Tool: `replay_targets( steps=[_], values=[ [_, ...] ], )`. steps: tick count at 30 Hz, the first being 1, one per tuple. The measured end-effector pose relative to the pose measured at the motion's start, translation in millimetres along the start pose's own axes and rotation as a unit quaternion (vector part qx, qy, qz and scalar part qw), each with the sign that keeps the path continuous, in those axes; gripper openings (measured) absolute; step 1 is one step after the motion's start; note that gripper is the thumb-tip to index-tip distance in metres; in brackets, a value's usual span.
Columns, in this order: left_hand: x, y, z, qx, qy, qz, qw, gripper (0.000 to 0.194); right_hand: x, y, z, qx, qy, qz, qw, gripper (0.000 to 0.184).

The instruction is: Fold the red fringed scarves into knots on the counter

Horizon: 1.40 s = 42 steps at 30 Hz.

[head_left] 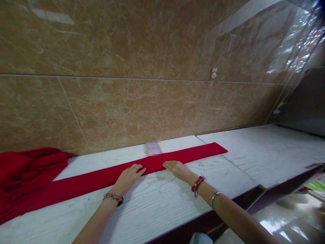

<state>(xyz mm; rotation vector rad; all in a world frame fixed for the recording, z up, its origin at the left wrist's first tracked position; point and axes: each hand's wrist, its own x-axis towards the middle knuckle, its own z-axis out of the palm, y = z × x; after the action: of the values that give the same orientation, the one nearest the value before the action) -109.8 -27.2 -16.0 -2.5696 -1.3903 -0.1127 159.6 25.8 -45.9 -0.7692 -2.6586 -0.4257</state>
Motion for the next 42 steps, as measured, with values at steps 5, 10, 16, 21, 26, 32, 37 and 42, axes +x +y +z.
replay_targets(
  steps=[5,10,16,21,26,32,37,42],
  values=[
    [-10,-8,-0.6,0.001,0.009,-0.012,1.000,0.057,1,6,1,-0.025,0.028,-0.023,0.999,0.031],
    [-9,-11,-2.8,0.037,-0.015,-0.092,0.995,0.047,-1,13,5,-0.014,0.016,-0.034,0.999,0.032],
    [-14,-30,0.4,-0.004,-0.023,-0.054,0.998,0.053,-4,11,9,0.028,-0.006,-0.024,0.999,0.036],
    [-29,-48,-4.6,-0.004,-0.034,-0.076,0.997,0.061,-6,13,10,0.061,-0.006,-0.017,0.998,0.035],
    [-51,-55,-9.0,-0.005,-0.048,-0.085,0.995,0.066,-8,14,9,0.087,-0.002,-0.016,0.996,0.037],
    [-78,-63,-18.8,0.014,-0.074,-0.075,0.994,0.068,-6,13,11,0.106,0.006,-0.023,0.994,0.040],
    [-86,-62,-35.0,-0.033,-0.090,-0.067,0.993,0.068,-3,4,3,0.127,0.010,-0.011,0.992,0.043],
    [-37,-27,-38.2,-0.091,-0.001,-0.051,0.995,0.040,-1,-5,-8,0.143,-0.032,0.023,0.989,0.048]
  ],
)
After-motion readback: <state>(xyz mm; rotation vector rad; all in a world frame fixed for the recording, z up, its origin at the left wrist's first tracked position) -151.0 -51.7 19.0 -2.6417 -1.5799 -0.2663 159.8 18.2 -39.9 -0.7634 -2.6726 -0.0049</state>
